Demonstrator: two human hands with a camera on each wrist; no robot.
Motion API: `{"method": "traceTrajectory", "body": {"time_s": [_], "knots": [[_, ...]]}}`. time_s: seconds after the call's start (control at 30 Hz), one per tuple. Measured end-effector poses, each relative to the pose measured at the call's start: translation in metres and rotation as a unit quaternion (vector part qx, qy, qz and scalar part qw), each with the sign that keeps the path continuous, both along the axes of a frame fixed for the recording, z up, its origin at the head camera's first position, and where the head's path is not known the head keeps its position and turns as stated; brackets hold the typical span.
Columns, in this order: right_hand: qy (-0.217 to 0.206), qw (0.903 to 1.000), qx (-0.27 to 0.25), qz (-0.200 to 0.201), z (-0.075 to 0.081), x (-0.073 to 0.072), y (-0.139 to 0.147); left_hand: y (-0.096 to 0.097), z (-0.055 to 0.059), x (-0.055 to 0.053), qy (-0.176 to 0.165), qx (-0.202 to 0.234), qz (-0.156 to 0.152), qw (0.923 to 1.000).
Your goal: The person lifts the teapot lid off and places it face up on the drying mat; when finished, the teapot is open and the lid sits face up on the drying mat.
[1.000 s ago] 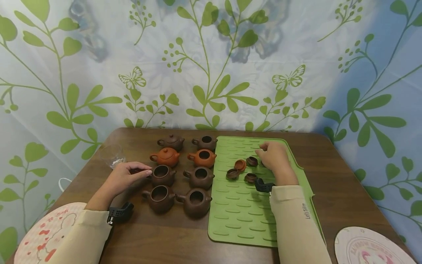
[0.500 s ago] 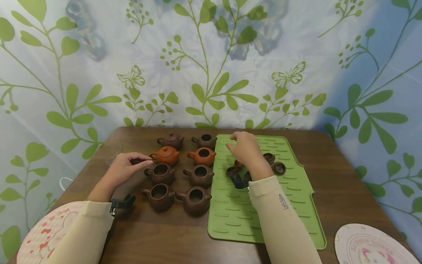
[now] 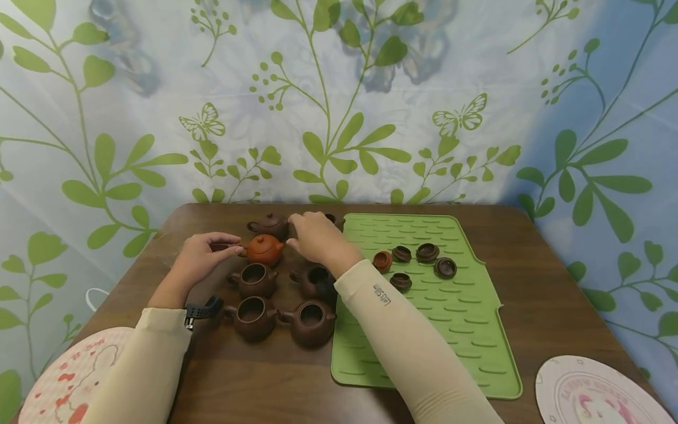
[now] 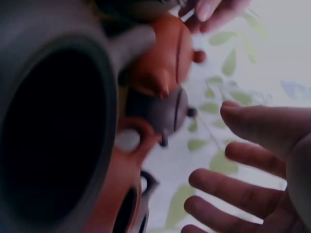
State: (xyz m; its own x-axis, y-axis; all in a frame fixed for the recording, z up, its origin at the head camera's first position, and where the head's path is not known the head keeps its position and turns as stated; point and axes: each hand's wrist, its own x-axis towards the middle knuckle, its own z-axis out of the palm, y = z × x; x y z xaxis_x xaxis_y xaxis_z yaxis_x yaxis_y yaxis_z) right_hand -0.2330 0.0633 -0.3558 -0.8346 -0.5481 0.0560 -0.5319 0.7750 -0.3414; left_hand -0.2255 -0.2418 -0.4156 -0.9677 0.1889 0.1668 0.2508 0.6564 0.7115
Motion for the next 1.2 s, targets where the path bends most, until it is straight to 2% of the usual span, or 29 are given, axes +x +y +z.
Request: {"method": "traceTrajectory", "body": {"time_s": [0.2,0.37,0.7,0.8,1.2], "knots": [[0.019,0.9963,0.072,0.042,-0.007,-0.013,-0.032,-0.004,-0.007,-0.011,-0.027,-0.009,-0.022,0.9994],[0.023,0.9931,0.096,0.064,-0.012,-0.020,-0.047,-0.006,-0.014,-0.015,-0.029,-0.006,-0.031,0.9991],[0.048,0.9915,0.078,0.092,-0.010,-0.031,-0.067,-0.005,-0.024,-0.020,-0.016,0.010,-0.028,0.9994],[0.054,0.9905,0.083,0.095,-0.010,-0.032,-0.070,-0.004,-0.026,-0.020,-0.002,0.008,-0.029,0.9996],[0.043,0.9927,0.068,0.090,-0.008,-0.036,-0.074,-0.002,-0.028,-0.020,0.009,0.018,-0.004,0.9998]]}}
